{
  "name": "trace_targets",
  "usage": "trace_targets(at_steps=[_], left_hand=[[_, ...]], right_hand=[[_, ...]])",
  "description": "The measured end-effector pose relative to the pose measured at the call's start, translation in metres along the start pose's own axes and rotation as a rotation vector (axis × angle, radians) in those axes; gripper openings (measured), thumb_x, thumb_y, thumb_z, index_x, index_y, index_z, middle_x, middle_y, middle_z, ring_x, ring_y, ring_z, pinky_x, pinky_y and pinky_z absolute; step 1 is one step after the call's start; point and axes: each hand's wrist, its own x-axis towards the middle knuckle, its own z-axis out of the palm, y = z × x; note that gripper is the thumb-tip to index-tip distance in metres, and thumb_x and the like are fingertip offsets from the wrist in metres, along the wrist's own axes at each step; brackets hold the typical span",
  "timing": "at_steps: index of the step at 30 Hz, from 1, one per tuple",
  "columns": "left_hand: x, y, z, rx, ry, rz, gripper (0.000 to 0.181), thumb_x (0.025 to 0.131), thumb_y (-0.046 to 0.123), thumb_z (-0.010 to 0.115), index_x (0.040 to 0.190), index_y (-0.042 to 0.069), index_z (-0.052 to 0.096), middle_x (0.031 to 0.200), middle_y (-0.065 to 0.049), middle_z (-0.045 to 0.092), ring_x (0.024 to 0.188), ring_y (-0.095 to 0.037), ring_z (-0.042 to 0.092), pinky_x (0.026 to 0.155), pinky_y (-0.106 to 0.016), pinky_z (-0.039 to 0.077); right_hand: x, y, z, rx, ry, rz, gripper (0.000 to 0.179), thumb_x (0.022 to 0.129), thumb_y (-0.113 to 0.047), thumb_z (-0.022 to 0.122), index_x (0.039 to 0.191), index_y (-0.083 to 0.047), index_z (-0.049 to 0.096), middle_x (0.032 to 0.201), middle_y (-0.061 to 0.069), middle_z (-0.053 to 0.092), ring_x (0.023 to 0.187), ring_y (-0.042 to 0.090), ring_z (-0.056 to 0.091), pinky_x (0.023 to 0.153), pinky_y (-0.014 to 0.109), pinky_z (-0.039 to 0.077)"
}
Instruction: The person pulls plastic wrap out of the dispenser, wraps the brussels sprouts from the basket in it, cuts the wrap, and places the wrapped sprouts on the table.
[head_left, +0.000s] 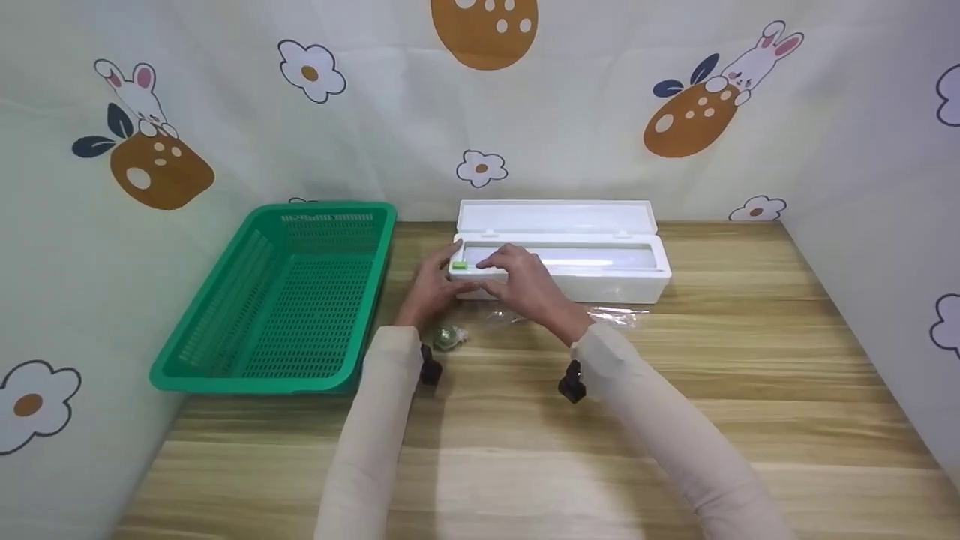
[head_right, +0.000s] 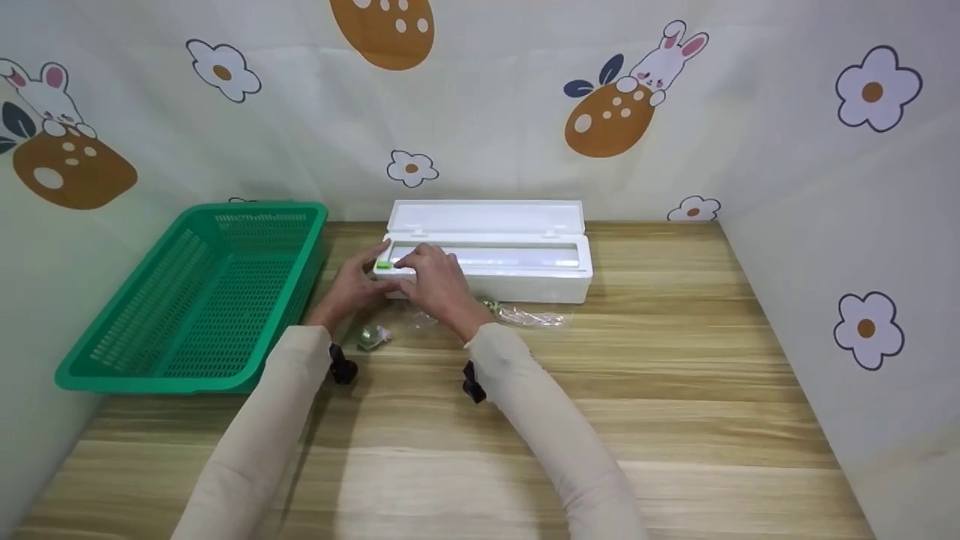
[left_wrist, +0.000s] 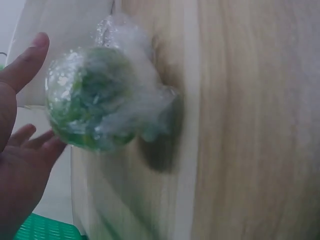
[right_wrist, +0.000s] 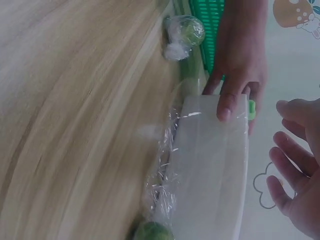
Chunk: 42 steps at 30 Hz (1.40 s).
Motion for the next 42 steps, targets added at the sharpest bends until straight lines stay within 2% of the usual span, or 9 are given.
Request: trace_targets(at_steps=[5,11,14,18,23,29,33,37,42], left_hand=[[0.002,0.003,0.002,-0.081,-0.001,-0.055,0.074,0.082,0.016,0.083,0.147,0.006,0.048,0.157,-0.010,0.044,0.147,-0.023,0.040,0.121,-0.038,0.035],[0.004,0.002,0.005,-0.229,0.011,0.006,0.066,0.082,-0.001,0.079,0.141,-0.003,0.049,0.155,-0.014,0.046,0.142,-0.025,0.046,0.109,-0.032,0.048],[0.004,0.003,0.006,-0.272,0.005,0.010,0.064,0.083,-0.007,0.075,0.141,-0.003,0.049,0.154,-0.014,0.047,0.141,-0.025,0.048,0.100,-0.024,0.052],[0.005,0.001,0.009,-0.224,0.001,0.011,0.058,0.085,-0.010,0.069,0.139,0.000,0.052,0.153,-0.012,0.049,0.137,-0.025,0.053,0.092,-0.021,0.053],[0.006,-0.001,0.011,-0.146,0.025,0.021,0.058,0.084,-0.013,0.065,0.139,0.002,0.053,0.151,-0.011,0.052,0.132,-0.023,0.055,0.092,-0.023,0.053],[0.006,-0.002,0.011,-0.166,0.038,-0.004,0.062,0.084,-0.014,0.066,0.142,0.004,0.053,0.146,-0.016,0.056,0.124,-0.025,0.059,0.083,-0.021,0.052],[0.004,-0.002,0.010,-0.162,0.035,-0.032,0.063,0.085,-0.009,0.069,0.143,0.008,0.052,0.146,-0.015,0.056,0.130,-0.024,0.057,0.091,-0.025,0.053],[0.002,-0.004,0.009,-0.169,0.035,-0.061,0.064,0.087,-0.010,0.067,0.145,0.013,0.052,0.148,-0.015,0.055,0.131,-0.023,0.056,0.096,-0.031,0.054],[-0.001,-0.005,0.005,-0.151,0.029,-0.089,0.064,0.089,-0.007,0.067,0.146,0.016,0.050,0.151,-0.013,0.052,0.135,-0.022,0.054,0.100,-0.035,0.054]], right_hand=[[0.009,0.000,0.005,-0.029,-0.030,0.039,0.033,0.088,-0.023,0.077,0.115,-0.005,0.074,0.115,0.016,0.069,0.110,0.034,0.064,0.099,0.046,0.052],[0.023,-0.002,0.011,-0.092,-0.054,0.062,0.031,0.091,-0.019,0.073,0.118,-0.005,0.073,0.118,0.015,0.069,0.113,0.035,0.063,0.100,0.047,0.050],[0.028,-0.001,0.017,-0.086,-0.043,0.086,0.031,0.090,-0.018,0.074,0.117,-0.004,0.073,0.118,0.015,0.070,0.112,0.034,0.063,0.099,0.046,0.051],[0.031,-0.003,0.027,-0.052,-0.012,0.166,0.032,0.088,-0.019,0.076,0.116,-0.005,0.074,0.116,0.013,0.071,0.110,0.031,0.064,0.097,0.047,0.051],[0.033,-0.009,0.036,-0.070,0.018,0.237,0.026,0.089,-0.021,0.076,0.111,-0.008,0.076,0.112,0.011,0.072,0.110,0.030,0.063,0.094,0.051,0.047],[0.035,-0.012,0.041,-0.127,0.036,0.234,0.021,0.090,-0.018,0.074,0.108,-0.007,0.077,0.107,0.013,0.071,0.105,0.033,0.063,0.090,0.051,0.047],[0.035,-0.011,0.043,-0.156,0.044,0.226,0.017,0.092,-0.016,0.071,0.106,-0.009,0.078,0.103,0.012,0.070,0.103,0.032,0.063,0.089,0.050,0.048],[0.035,-0.011,0.045,-0.219,0.050,0.189,0.017,0.093,-0.013,0.068,0.106,-0.009,0.078,0.103,0.012,0.070,0.102,0.033,0.062,0.086,0.050,0.049],[0.033,-0.013,0.049,-0.387,0.041,0.142,0.016,0.091,-0.013,0.069,0.104,-0.011,0.077,0.104,0.011,0.069,0.101,0.031,0.061,0.083,0.047,0.047]])
